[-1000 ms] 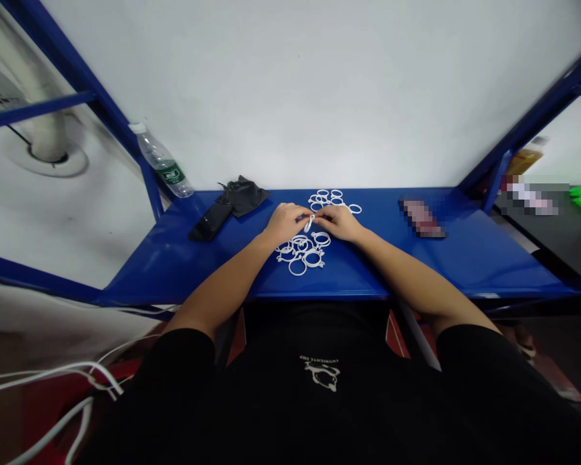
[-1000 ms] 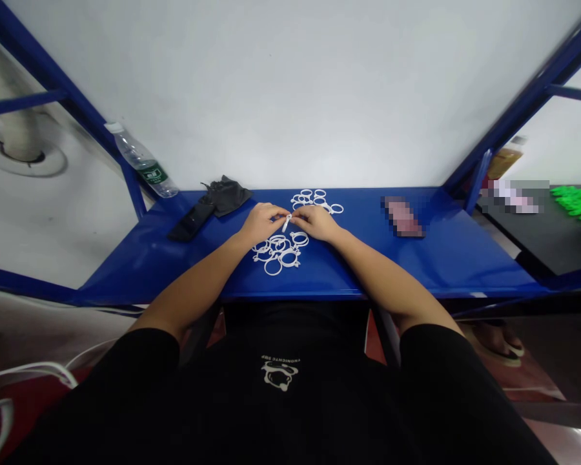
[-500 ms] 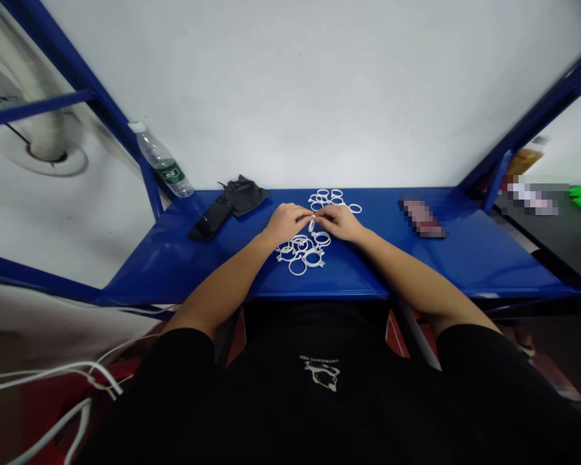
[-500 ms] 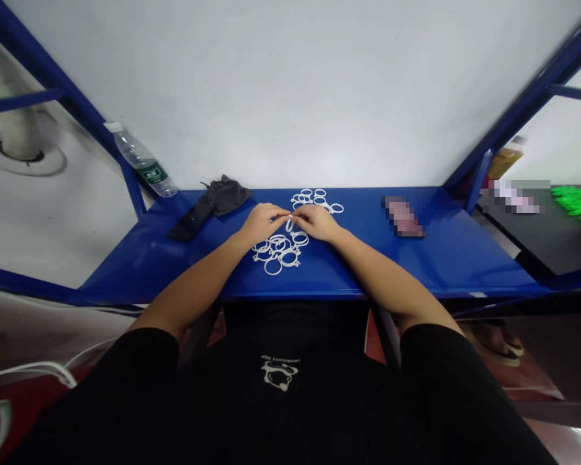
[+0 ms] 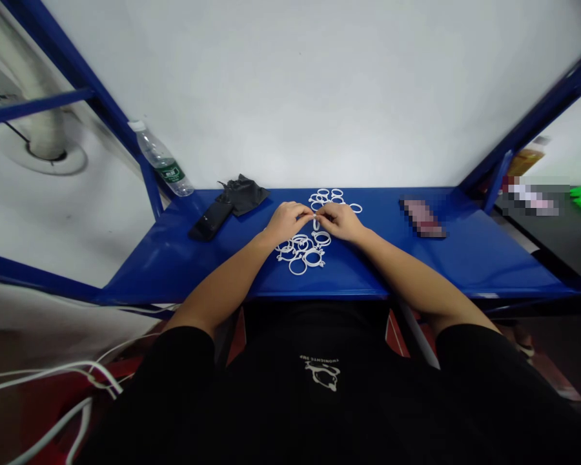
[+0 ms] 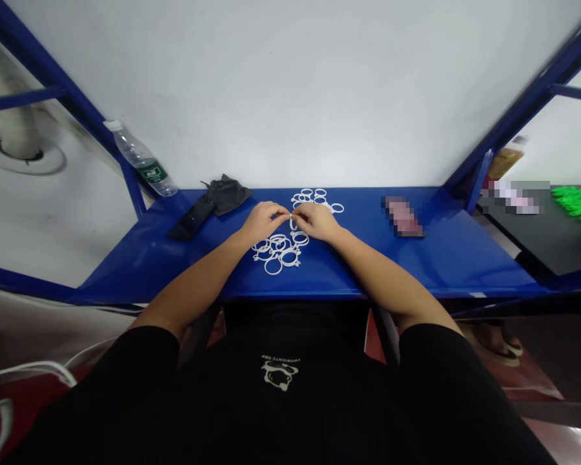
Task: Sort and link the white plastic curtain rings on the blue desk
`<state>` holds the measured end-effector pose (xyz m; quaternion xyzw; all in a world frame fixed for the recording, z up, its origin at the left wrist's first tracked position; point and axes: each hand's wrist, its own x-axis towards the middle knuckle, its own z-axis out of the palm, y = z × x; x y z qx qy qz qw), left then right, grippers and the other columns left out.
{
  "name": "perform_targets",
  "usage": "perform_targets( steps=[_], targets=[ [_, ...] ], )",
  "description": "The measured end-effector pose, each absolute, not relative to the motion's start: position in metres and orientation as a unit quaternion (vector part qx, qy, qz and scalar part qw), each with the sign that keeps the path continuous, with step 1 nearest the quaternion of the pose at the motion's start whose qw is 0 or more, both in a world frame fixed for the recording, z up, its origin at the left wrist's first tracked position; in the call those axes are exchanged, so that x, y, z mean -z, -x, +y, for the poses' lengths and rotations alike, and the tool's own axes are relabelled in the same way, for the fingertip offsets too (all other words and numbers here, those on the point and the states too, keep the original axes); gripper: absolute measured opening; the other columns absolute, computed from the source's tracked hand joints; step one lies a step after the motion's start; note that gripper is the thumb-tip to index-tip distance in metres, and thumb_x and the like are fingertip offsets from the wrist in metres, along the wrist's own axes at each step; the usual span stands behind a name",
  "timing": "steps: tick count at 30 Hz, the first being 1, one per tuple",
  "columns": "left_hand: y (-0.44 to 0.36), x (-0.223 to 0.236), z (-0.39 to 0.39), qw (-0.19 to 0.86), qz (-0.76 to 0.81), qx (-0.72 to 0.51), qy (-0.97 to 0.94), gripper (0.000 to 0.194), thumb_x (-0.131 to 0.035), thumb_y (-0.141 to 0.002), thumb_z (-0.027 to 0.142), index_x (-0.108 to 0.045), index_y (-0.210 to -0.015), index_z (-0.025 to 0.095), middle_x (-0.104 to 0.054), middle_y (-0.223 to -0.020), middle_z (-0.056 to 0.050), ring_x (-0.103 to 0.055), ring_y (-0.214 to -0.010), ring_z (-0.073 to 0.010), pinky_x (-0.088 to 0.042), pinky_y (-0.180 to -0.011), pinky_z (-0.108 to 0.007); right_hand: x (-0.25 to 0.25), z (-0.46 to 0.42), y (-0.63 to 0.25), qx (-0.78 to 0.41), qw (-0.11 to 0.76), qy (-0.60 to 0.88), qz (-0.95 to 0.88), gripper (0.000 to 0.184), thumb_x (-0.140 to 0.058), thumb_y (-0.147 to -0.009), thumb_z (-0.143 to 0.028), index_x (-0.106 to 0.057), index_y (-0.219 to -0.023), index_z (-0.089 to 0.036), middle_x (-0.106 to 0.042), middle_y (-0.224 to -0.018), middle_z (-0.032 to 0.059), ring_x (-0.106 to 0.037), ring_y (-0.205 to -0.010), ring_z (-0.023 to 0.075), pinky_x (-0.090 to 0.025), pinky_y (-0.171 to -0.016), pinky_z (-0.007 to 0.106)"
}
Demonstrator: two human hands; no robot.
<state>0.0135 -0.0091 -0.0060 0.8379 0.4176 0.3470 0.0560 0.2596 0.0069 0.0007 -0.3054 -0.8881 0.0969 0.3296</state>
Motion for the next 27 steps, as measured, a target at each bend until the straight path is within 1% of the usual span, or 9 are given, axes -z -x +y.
perform_targets(
  steps=[4, 7, 8, 12, 17, 20, 23, 25, 27],
  targets=[
    [0.001, -0.004, -0.004, 0.03, 0.466, -0.336, -0.818, 0.015, -0.076, -0.111, 0.033, -0.088, -0.113, 0.025, -0.087, -0.111, -0.008, -0.076, -0.107, -0.0278, -0.056, -0.107, -0.045, -0.01, 0.012, -0.27, -0.055, 0.347, 0.371, -0.86, 0.028, -0.062, -0.11, -0.04, -0.085, -0.108, -0.022, -0.085, -0.099, 0.0103, -0.074, -0.087, 0.0264, -0.054, -0.083, 0.037],
    [0.02, -0.01, 0.002, 0.038, 0.548, -0.297, -0.781, 0.02, -0.077, -0.109, 0.036, -0.089, -0.12, 0.024, -0.084, -0.127, -0.01, -0.076, -0.111, -0.0276, -0.058, -0.105, -0.041, -0.012, 0.023, -0.284, -0.038, 0.353, 0.466, -0.811, 0.028, -0.066, -0.108, -0.04, -0.086, -0.105, -0.022, -0.086, -0.097, 0.0095, -0.075, -0.086, 0.0265, -0.053, -0.081, 0.037],
    [0.026, -0.012, 0.003, 0.042, 0.579, -0.279, -0.765, 0.022, -0.077, -0.108, 0.036, -0.089, -0.122, 0.023, -0.083, -0.13, -0.011, -0.076, -0.111, -0.0279, -0.059, -0.105, -0.041, -0.012, 0.027, -0.289, -0.037, 0.352, 0.498, -0.792, 0.027, -0.068, -0.107, -0.041, -0.086, -0.105, -0.022, -0.086, -0.096, 0.0092, -0.076, -0.085, 0.0268, -0.053, -0.081, 0.036],
    [0.04, -0.018, 0.004, 0.078, 0.629, -0.199, -0.747, 0.024, -0.079, -0.106, 0.038, -0.09, -0.121, 0.022, -0.084, -0.125, -0.012, -0.078, -0.112, -0.0298, -0.059, -0.1, -0.041, -0.01, 0.039, -0.301, -0.039, 0.352, 0.565, -0.745, 0.025, -0.072, -0.104, -0.042, -0.086, -0.104, -0.021, -0.086, -0.095, 0.0094, -0.077, -0.087, 0.0282, -0.053, -0.08, 0.037],
    [0.041, -0.02, 0.002, 0.122, 0.634, -0.123, -0.754, 0.025, -0.086, -0.098, 0.04, -0.091, -0.117, 0.024, -0.088, -0.111, -0.01, -0.08, -0.099, -0.0295, -0.06, -0.09, -0.04, -0.006, 0.035, -0.295, -0.054, 0.348, 0.506, -0.788, 0.024, -0.07, -0.105, -0.039, -0.086, -0.103, -0.022, -0.087, -0.096, 0.0088, -0.077, -0.085, 0.0265, -0.052, -0.078, 0.036],
    [0.036, -0.016, 0.002, 0.121, 0.628, -0.112, -0.76, 0.018, -0.086, -0.094, 0.029, -0.092, -0.111, 0.026, -0.089, -0.105, -0.009, -0.081, -0.1, -0.0306, -0.06, -0.091, -0.039, -0.005, 0.029, -0.289, -0.071, 0.322, 0.431, -0.84, 0.024, -0.068, -0.106, -0.037, -0.086, -0.104, -0.022, -0.087, -0.095, 0.0077, -0.075, -0.081, 0.0239, -0.052, -0.077, 0.035],
    [0.028, -0.012, 0.001, 0.112, 0.629, -0.135, -0.757, 0.017, -0.083, -0.089, 0.018, -0.092, -0.101, 0.026, -0.089, -0.102, -0.009, -0.082, -0.101, -0.032, -0.061, -0.092, -0.04, -0.002, 0.024, -0.283, -0.07, 0.308, 0.374, -0.872, 0.024, -0.067, -0.106, -0.036, -0.087, -0.108, -0.022, -0.087, -0.097, 0.0078, -0.075, -0.081, 0.0235, -0.053, -0.079, 0.036],
    [0.021, -0.011, 0.0, 0.114, 0.634, -0.168, -0.746, 0.014, -0.083, -0.087, 0.016, -0.09, -0.095, 0.024, -0.088, -0.097, -0.01, -0.082, -0.097, -0.0321, -0.061, -0.091, -0.041, 0.001, 0.021, -0.279, -0.064, 0.307, 0.343, -0.885, 0.026, -0.067, -0.106, -0.037, -0.087, -0.115, -0.022, -0.088, -0.101, 0.0086, -0.075, -0.083, 0.0239, -0.055, -0.08, 0.036],
    [0.015, -0.011, -0.001, 0.139, 0.63, -0.226, -0.73, 0.008, -0.083, -0.087, 0.017, -0.088, -0.09, 0.023, -0.087, -0.091, -0.009, -0.081, -0.09, -0.0297, -0.062, -0.088, -0.04, 0.002, 0.016, -0.273, -0.059, 0.305, 0.31, -0.898, 0.03, -0.067, -0.108, -0.037, -0.085, -0.125, -0.022, -0.088, -0.105, 0.0091, -0.076, -0.085, 0.0242, -0.056, -0.081, 0.036]
  ],
)
